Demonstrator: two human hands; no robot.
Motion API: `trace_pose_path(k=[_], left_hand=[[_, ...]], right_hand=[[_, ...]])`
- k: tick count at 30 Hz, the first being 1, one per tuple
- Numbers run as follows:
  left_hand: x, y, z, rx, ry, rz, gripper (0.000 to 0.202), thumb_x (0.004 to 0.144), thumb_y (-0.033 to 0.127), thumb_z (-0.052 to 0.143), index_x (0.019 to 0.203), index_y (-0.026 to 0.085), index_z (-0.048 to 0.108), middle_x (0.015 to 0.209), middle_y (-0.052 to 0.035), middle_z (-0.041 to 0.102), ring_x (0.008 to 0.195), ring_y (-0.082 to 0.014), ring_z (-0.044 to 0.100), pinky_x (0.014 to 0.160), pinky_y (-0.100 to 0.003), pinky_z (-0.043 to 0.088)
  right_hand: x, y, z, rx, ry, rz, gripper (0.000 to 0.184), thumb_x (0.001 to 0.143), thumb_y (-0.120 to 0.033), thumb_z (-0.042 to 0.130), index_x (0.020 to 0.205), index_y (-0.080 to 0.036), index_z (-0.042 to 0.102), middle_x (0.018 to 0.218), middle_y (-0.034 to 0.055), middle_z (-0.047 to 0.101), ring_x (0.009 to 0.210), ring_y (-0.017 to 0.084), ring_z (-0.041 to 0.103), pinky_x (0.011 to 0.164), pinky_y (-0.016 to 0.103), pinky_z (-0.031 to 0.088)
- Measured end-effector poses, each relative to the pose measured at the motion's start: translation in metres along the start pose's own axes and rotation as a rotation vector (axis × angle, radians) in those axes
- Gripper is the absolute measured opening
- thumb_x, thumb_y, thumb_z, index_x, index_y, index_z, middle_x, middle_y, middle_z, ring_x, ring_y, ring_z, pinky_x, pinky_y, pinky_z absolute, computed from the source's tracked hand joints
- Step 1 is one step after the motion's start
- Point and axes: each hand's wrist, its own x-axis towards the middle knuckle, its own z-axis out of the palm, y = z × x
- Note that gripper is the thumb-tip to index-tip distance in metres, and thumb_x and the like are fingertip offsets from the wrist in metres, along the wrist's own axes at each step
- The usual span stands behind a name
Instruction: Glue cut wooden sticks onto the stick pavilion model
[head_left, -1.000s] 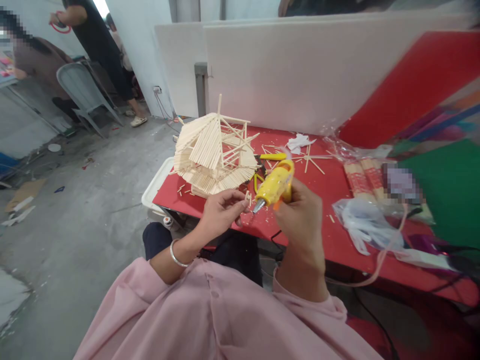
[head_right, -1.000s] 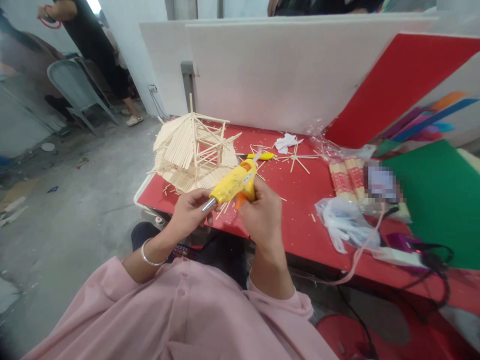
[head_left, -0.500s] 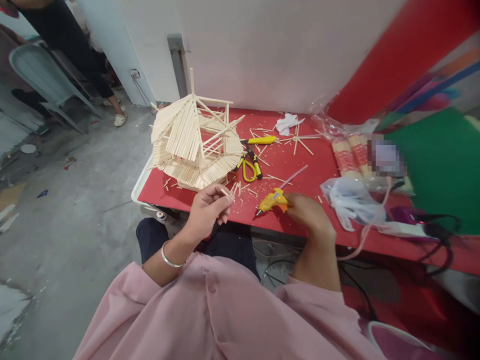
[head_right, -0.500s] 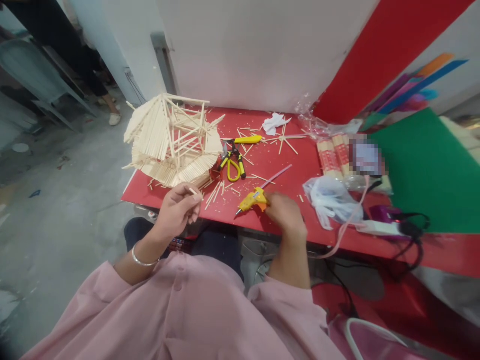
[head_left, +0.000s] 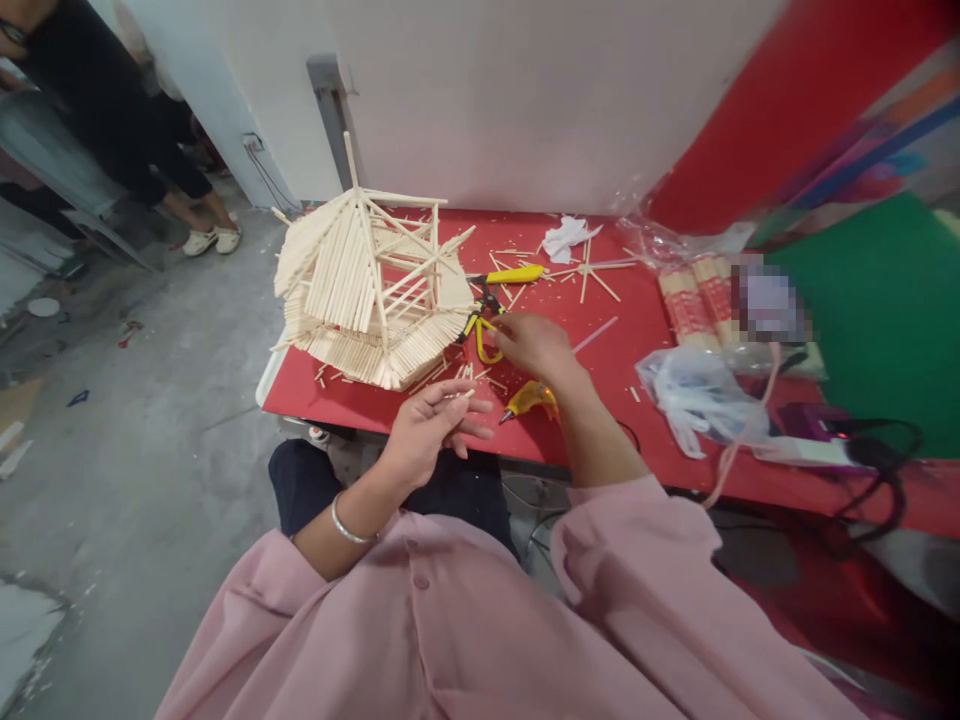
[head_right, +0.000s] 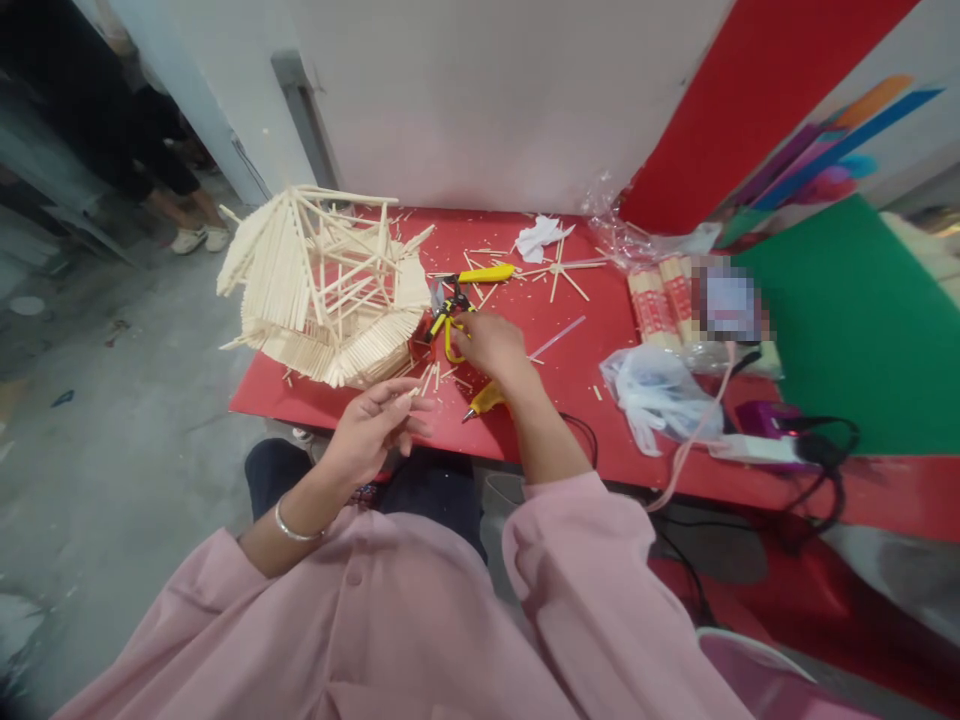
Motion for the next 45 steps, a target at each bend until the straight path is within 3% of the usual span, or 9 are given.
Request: trace_pose_path(k=[3, 7, 17, 23, 29, 35, 40, 45], left_hand=[[0.001, -0.003, -0.004, -0.026, 0.006, -0.038, 0.051, 0.066, 0.053, 0.086, 0.092, 0.016, 0.062, 0.085, -0.0104, 0.079, 0.058, -0.0195, 0.074, 0.038, -0.017, 0.043], [0.000, -0.005, -0.009, -0.090, 0.012, -0.068, 0.051, 0.068, 0.055, 0.085, 0.086, 0.017, 0.056, 0.077, -0.0081, 0.078, 0.050, -0.0165, 0.070, 0.035, -0.016, 0.041], [0.003, -0.011, -0.013, -0.133, -0.019, -0.081, 0.053, 0.073, 0.054, 0.082, 0.094, 0.020, 0.047, 0.076, -0.0052, 0.077, 0.048, -0.0166, 0.069, 0.033, -0.015, 0.039], [0.000, -0.006, -0.011, -0.106, -0.011, -0.040, 0.050, 0.070, 0.053, 0.085, 0.089, 0.018, 0.055, 0.082, -0.0038, 0.075, 0.050, -0.0122, 0.068, 0.036, -0.015, 0.040], [-0.005, -0.006, -0.011, 0.015, 0.034, -0.013, 0.045, 0.070, 0.053, 0.084, 0.081, 0.013, 0.068, 0.048, 0.0059, 0.053, 0.039, -0.0040, 0.046, 0.038, -0.014, 0.034], [-0.006, -0.004, -0.007, 0.005, 0.025, 0.018, 0.045, 0.068, 0.054, 0.085, 0.081, 0.014, 0.067, 0.052, 0.0047, 0.056, 0.043, -0.0053, 0.047, 0.038, -0.015, 0.033], [-0.006, -0.001, -0.006, 0.012, 0.031, 0.027, 0.047, 0.068, 0.056, 0.085, 0.079, 0.014, 0.067, 0.051, 0.0063, 0.052, 0.041, -0.0039, 0.044, 0.037, -0.015, 0.029], [-0.005, 0.001, -0.004, -0.020, 0.048, 0.015, 0.048, 0.067, 0.055, 0.085, 0.080, 0.014, 0.063, 0.059, 0.0052, 0.059, 0.038, -0.0031, 0.047, 0.034, -0.015, 0.029]], right_hand=[[0.032, -0.016, 0.005, -0.033, -0.017, 0.034, 0.043, 0.098, -0.039, 0.041, 0.124, -0.020, 0.069, 0.126, 0.0166, 0.070, 0.117, 0.033, 0.064, 0.091, 0.040, 0.048], [0.048, -0.021, 0.015, -0.075, -0.052, 0.067, 0.042, 0.095, -0.037, 0.048, 0.121, -0.014, 0.070, 0.122, 0.0236, 0.069, 0.116, 0.036, 0.065, 0.094, 0.045, 0.049], [0.058, 0.001, 0.027, -0.028, -0.125, 0.020, 0.043, 0.096, -0.047, 0.046, 0.110, -0.016, 0.073, 0.116, 0.0169, 0.073, 0.107, 0.029, 0.068, 0.084, 0.034, 0.049], [0.067, 0.010, 0.031, 0.019, -0.130, -0.007, 0.043, 0.095, -0.050, 0.048, 0.106, -0.017, 0.074, 0.109, 0.0145, 0.076, 0.099, 0.025, 0.069, 0.076, 0.028, 0.046], [0.068, 0.009, 0.034, 0.031, -0.113, 0.002, 0.050, 0.096, -0.058, 0.044, 0.099, -0.018, 0.073, 0.102, 0.0145, 0.076, 0.095, 0.025, 0.069, 0.074, 0.028, 0.046], [0.079, 0.018, 0.027, 0.020, -0.122, -0.002, 0.050, 0.095, -0.059, 0.044, 0.090, -0.020, 0.075, 0.096, 0.0117, 0.077, 0.087, 0.023, 0.069, 0.072, 0.029, 0.047], [0.096, 0.037, 0.013, -0.061, -0.045, 0.042, 0.040, 0.091, -0.050, 0.052, 0.101, -0.019, 0.076, 0.105, 0.0135, 0.076, 0.096, 0.027, 0.068, 0.076, 0.032, 0.048], [0.119, 0.046, 0.004, -0.161, 0.132, -0.011, 0.048, 0.093, -0.030, 0.046, 0.137, -0.016, 0.060, 0.143, 0.0204, 0.058, 0.129, 0.034, 0.052, 0.101, 0.045, 0.043]])
